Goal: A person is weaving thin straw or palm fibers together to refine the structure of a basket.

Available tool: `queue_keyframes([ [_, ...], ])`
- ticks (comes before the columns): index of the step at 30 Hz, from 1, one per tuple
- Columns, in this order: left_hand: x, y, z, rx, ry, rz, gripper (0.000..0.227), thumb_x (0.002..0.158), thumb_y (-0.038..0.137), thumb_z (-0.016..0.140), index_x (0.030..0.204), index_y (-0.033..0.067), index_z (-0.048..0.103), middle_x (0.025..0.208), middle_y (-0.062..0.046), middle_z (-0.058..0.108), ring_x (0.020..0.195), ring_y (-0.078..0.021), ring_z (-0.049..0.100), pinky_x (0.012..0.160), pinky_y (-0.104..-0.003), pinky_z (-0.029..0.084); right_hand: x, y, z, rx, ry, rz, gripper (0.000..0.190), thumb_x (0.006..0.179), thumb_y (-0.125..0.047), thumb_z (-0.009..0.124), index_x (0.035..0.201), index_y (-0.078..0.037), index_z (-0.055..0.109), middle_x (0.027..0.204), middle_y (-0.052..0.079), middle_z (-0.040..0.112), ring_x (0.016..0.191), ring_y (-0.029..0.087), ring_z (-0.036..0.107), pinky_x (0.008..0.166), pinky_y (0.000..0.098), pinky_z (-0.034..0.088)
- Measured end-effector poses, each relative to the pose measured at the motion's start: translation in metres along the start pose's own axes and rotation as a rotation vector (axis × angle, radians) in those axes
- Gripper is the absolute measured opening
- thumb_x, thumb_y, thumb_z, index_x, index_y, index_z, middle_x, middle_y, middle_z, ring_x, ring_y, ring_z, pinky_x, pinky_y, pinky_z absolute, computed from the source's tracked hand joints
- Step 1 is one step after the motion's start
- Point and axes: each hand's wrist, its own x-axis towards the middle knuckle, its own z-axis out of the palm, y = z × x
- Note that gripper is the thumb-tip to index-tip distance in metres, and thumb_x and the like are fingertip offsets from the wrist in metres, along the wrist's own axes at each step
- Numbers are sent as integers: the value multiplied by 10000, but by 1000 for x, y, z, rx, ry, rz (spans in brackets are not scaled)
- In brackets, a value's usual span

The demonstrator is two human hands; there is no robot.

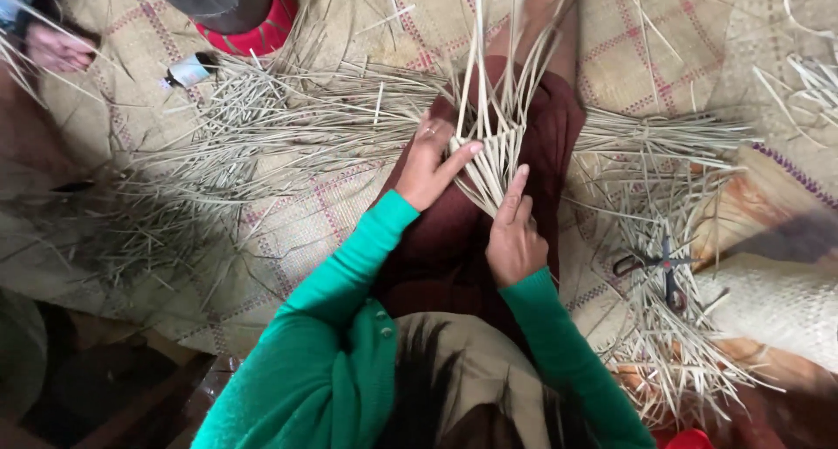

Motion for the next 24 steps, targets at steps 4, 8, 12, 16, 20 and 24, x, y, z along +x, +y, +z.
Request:
queue_keyframes([
  [4,-4,8,-11,-566,-44,-271,132,763,110,683,833,13,628,729,-59,628,785,-105,537,891,-326,389,-7,-6,7,42,-22,-40,742,764,71,354,1383,-14,-46,1041,204,427,809,373,548,561,492,501],
  [8,-12,-8,-11,-818,76,-418,116,723,18,680,822,-26,637,663,-121,636,651,-109,600,690,-234,479,-15,-10,34,-148,173,-180,668,766,13,383,1377,-2,112,965,144,489,681,270,566,466,388,505],
  [12,-20,-11,-14,-741,23,-382,153,705,24,714,846,4,657,701,-86,630,706,-85,561,722,-244,467,-23,-4,50,-525,529,-268,629,708,-108,456,1325,-49,347,777,-33,553,458,57,512,356,163,441],
  [16,-13,9,-16,-715,-49,-310,274,628,43,778,859,2,638,700,-36,585,713,-85,524,722,-231,421,-19,15,43,-171,36,-189,704,775,-88,464,1395,-47,134,1013,119,534,693,235,614,508,348,545],
  [20,-13,5,-19,-677,-4,-326,174,666,51,755,797,11,648,658,-33,599,680,-63,491,673,-207,406,-21,36,27,178,-161,-231,814,773,-71,549,1379,-22,8,1031,266,466,822,450,536,628,538,478],
  [24,-13,4,-18,-678,-37,-326,173,651,48,765,777,8,654,644,-41,602,675,-65,493,675,-214,401,-25,77,-22,162,-523,-450,929,672,-613,589,1330,-42,265,1219,274,384,1028,441,483,851,529,410],
])
